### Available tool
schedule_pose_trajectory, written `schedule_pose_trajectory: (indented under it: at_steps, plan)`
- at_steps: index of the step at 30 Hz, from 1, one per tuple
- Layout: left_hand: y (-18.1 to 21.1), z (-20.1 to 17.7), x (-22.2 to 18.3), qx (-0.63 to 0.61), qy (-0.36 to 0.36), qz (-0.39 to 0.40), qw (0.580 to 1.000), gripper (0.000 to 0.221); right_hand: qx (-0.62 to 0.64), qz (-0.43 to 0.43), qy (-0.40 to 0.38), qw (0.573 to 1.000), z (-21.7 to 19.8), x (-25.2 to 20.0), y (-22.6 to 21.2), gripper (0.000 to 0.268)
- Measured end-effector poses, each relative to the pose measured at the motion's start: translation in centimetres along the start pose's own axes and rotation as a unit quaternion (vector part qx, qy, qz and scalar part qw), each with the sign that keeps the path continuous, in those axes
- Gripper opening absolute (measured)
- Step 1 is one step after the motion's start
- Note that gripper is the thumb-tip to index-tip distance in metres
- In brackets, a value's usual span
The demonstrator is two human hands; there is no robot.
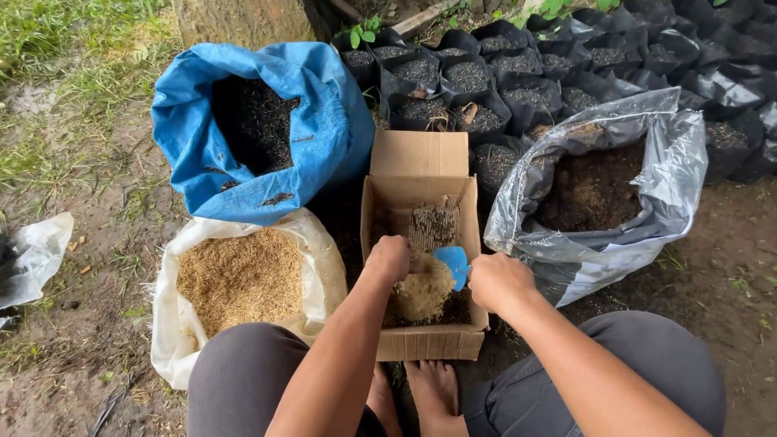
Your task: Mixing soil components like rice husks and dark compost in a cardboard box using a small hand trowel.
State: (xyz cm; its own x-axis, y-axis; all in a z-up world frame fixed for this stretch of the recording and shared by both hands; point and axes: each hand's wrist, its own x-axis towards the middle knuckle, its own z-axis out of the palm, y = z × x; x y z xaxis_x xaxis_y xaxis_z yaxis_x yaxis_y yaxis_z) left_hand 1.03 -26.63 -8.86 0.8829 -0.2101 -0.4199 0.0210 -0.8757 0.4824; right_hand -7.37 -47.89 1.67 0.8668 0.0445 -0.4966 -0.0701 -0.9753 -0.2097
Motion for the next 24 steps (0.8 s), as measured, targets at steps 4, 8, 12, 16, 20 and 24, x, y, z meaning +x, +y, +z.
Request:
schedule_pose_trajectory:
  at_steps: [4, 8, 12, 16, 20, 24]
  plan:
    - [3.3, -4.2, -4.6, 0.006, -0.005, 0.016, 1.0, 0.042, -0.062, 0.009, 0.076, 0.995, 1.5, 0.6, -0.3, 0.026]
    - [2.1, -2.4, -3.1, 0.012, 0.031, 0.018, 0.999, 0.034, -0.091, -0.015, 0.154, 0.984, 2.6, 1.6, -0.7, 0.03]
    - [1.2, -1.6, -1.9, 0.001, 0.028, 0.023, 0.999, 0.035, -0.11, -0.014, 0.181, 0.977, 2.0, 1.3, -1.4, 0.031]
    - [2.9, -3.9, -3.5, -0.072, 0.05, 0.021, 0.996, 0.036, -0.104, -0.002, 0.182, 0.978, -0.2, -1.2, -3.4, 0.031]
    - [1.9, -2.4, -1.7, -0.103, 0.024, 0.045, 0.993, 0.039, -0.086, 0.029, 0.177, 0.98, -1.3, -2.0, -4.4, 0.035]
    - [2.3, -3.6, -2.5, -0.093, 0.026, 0.058, 0.994, 0.041, -0.079, 0.036, 0.149, 0.985, 0.3, 0.1, -2.6, 0.037]
